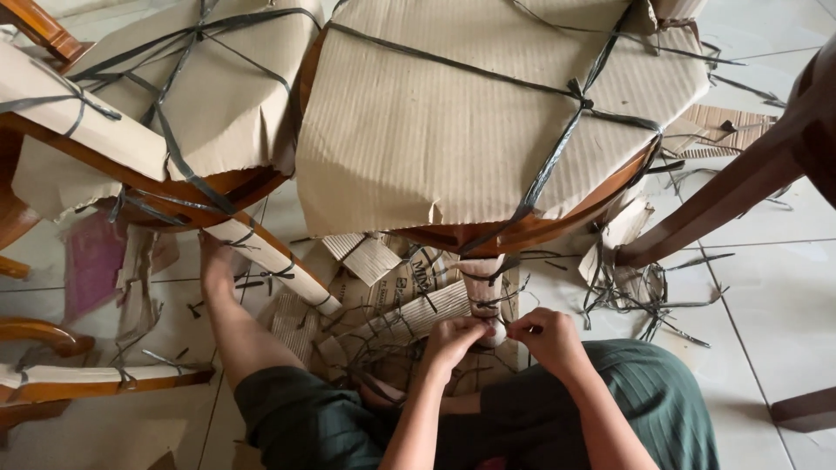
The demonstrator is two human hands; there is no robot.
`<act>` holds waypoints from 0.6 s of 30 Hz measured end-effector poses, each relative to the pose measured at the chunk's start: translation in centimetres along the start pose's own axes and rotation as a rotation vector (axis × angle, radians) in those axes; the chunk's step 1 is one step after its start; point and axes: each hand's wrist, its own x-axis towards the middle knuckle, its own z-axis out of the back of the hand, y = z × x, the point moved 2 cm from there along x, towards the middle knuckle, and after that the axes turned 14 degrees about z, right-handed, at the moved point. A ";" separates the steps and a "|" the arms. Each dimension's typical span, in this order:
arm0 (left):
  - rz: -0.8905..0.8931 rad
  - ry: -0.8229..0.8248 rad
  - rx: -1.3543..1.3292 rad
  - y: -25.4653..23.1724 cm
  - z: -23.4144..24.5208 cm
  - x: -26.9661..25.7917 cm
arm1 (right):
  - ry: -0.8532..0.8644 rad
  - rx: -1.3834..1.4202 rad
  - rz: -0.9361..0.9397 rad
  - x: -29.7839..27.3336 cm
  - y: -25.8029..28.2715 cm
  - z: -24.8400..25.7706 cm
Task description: Wrapping wooden chair legs with protective cardboard and securing them with plastic ties.
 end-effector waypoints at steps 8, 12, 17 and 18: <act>0.127 0.055 -0.155 -0.4 0.1 -0.2 | 0.157 -0.050 -0.063 -1.1 -1.0 -4.0; 0.135 0.052 -0.175 0.1 0.1 0.1 | 0.158 -0.048 -0.145 -0.8 0.4 -3.5; 0.172 0.035 -0.124 -0.3 0.3 -0.2 | 0.127 -0.169 -0.192 -0.7 0.1 -3.4; 0.166 0.052 -0.133 -0.3 0.3 -0.1 | 0.091 -0.138 -0.129 -0.7 -0.4 -3.7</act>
